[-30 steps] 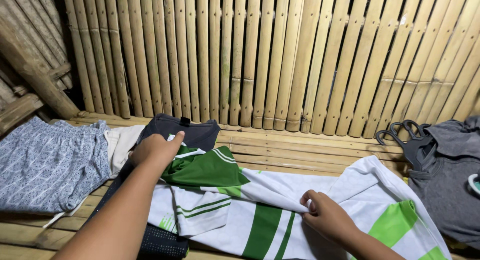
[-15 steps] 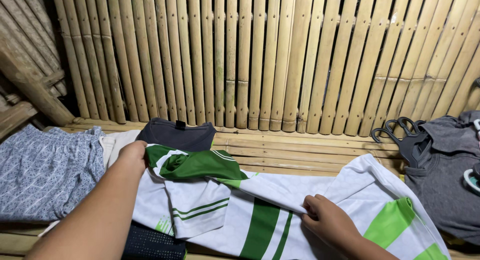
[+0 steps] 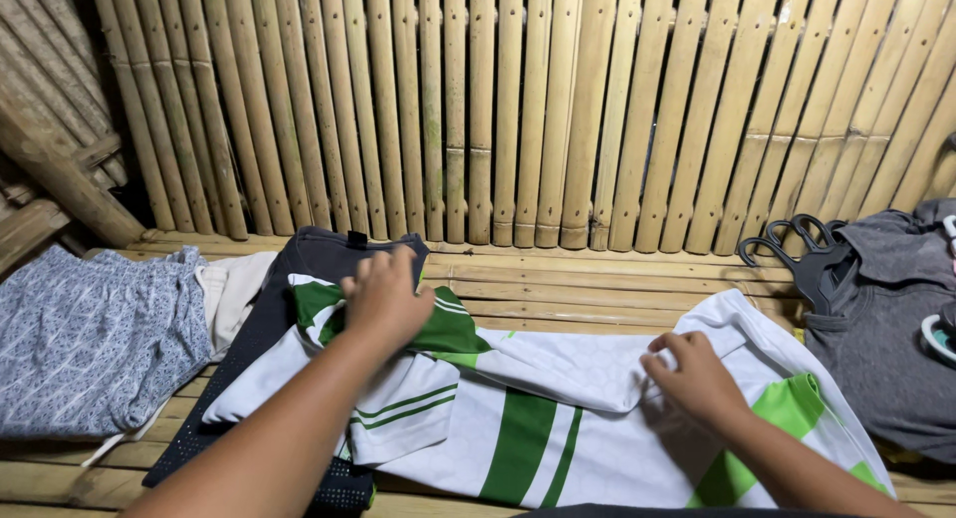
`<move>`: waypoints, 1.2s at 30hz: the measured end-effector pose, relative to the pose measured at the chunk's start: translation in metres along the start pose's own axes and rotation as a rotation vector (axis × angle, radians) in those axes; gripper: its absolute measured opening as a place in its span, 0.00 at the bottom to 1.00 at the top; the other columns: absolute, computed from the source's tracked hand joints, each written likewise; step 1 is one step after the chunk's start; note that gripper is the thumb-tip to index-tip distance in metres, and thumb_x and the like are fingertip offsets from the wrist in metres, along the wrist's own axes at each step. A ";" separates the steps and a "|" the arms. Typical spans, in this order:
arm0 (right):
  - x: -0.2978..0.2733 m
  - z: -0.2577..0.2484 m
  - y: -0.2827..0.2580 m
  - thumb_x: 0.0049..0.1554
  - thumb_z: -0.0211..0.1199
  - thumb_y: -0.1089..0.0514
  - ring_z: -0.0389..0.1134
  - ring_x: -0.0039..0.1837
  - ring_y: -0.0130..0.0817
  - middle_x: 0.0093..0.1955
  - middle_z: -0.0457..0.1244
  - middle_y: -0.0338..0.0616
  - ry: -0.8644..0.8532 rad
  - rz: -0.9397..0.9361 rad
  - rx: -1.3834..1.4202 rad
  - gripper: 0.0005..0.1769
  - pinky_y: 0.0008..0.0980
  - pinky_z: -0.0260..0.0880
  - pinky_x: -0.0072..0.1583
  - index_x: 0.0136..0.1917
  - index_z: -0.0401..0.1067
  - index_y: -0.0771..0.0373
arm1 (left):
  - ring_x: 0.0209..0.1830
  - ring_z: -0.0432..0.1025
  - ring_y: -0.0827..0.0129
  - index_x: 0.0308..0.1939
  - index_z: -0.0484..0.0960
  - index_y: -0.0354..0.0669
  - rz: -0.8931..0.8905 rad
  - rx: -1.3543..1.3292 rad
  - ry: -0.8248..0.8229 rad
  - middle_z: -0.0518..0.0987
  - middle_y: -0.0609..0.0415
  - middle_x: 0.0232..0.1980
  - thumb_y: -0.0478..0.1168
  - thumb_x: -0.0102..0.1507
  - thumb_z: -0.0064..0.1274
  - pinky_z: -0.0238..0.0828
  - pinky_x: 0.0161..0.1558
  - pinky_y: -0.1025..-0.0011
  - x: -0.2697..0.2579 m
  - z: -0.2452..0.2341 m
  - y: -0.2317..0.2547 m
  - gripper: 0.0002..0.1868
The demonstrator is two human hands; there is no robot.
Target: The person folds a white and green t-shirt on a bamboo bench, then removes a blue and orange jersey from a hanger and folds it. The folded items are stacked on the bench.
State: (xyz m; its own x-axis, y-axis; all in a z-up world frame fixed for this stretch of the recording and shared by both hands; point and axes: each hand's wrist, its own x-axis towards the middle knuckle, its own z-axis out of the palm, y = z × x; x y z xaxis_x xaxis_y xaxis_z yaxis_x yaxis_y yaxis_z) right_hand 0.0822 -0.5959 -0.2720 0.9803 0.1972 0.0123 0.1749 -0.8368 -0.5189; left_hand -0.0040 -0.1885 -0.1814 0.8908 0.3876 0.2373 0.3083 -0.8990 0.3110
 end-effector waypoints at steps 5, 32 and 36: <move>0.037 -0.011 0.017 0.52 0.63 0.39 0.69 0.62 0.52 0.69 0.55 0.54 -0.018 0.156 -0.163 0.32 0.43 0.69 0.64 0.67 0.69 0.51 | 0.68 0.62 0.56 0.51 0.79 0.52 0.358 -0.029 -0.293 0.73 0.51 0.61 0.45 0.55 0.58 0.53 0.64 0.48 -0.025 0.019 0.050 0.20; -0.034 -0.039 0.083 0.60 0.63 0.59 0.65 0.42 0.37 0.42 0.65 0.46 0.902 0.126 0.310 0.24 0.41 0.67 0.49 0.67 0.62 0.66 | 0.46 0.74 0.56 0.38 0.76 0.48 0.407 -0.100 -0.041 0.76 0.54 0.38 0.31 0.49 0.56 0.61 0.46 0.55 -0.074 0.027 0.022 0.14; -0.101 -0.026 0.090 0.56 0.66 0.57 0.67 0.41 0.42 0.43 0.65 0.53 0.780 0.440 0.418 0.36 0.43 0.68 0.46 0.73 0.55 0.69 | 0.47 0.73 0.57 0.40 0.76 0.50 0.361 -0.074 -0.104 0.75 0.55 0.38 0.33 0.48 0.57 0.61 0.46 0.54 -0.096 0.030 0.014 0.17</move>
State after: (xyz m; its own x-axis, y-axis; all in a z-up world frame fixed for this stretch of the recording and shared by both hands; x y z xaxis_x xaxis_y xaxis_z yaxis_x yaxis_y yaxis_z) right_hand 0.0013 -0.7041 -0.2974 0.7624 -0.6057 0.2278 -0.1193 -0.4776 -0.8705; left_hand -0.0750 -0.2447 -0.2273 0.9678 0.0222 0.2506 -0.0533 -0.9553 0.2908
